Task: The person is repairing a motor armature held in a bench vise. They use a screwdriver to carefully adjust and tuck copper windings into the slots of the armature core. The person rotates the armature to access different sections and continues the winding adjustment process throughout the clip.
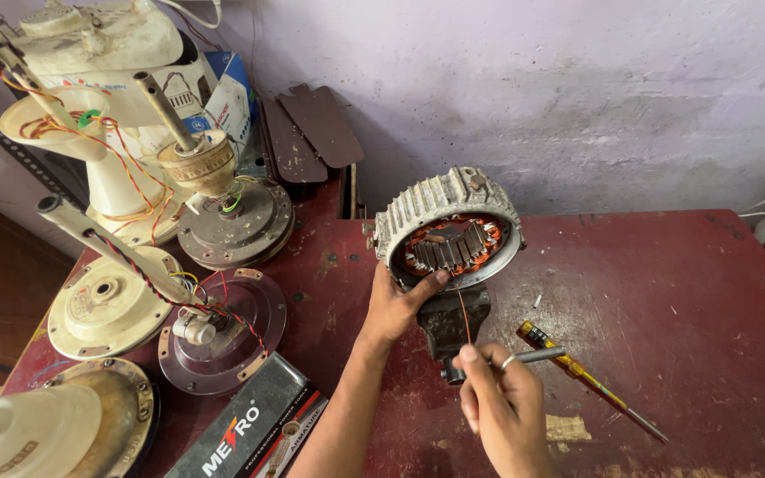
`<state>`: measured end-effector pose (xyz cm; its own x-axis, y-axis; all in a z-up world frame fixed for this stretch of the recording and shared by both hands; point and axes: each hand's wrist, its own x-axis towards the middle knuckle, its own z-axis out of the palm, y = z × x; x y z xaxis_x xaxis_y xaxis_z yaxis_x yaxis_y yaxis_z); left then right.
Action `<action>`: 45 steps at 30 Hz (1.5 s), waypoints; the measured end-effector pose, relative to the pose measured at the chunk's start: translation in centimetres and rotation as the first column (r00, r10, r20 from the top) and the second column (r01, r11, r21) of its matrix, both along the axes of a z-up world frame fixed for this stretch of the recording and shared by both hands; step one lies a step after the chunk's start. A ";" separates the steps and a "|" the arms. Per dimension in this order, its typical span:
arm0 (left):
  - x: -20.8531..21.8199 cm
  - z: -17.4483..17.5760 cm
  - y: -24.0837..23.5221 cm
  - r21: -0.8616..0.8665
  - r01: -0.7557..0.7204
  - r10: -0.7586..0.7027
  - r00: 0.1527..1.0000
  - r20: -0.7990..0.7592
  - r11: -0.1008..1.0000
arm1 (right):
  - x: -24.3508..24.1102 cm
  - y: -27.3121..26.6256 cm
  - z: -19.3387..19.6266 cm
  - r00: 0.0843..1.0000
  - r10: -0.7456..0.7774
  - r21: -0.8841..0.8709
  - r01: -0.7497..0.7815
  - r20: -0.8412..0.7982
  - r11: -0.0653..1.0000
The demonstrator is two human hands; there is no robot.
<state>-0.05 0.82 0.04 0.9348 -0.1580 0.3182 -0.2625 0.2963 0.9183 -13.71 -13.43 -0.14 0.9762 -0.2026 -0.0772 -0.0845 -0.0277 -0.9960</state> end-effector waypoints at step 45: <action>3.3 0.0 4.4 -0.061 0.362 -0.365 0.897 -0.250 0.930 | 9.3 0.7 7.7 0.991 0.034 -0.524 0.040 0.130 0.851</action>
<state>3.21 5.25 0.08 0.8622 -0.4997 0.0831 0.1063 0.3388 0.9348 -4.37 -12.76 7.57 0.9692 -0.1797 0.1686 0.0434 -0.5489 -0.8348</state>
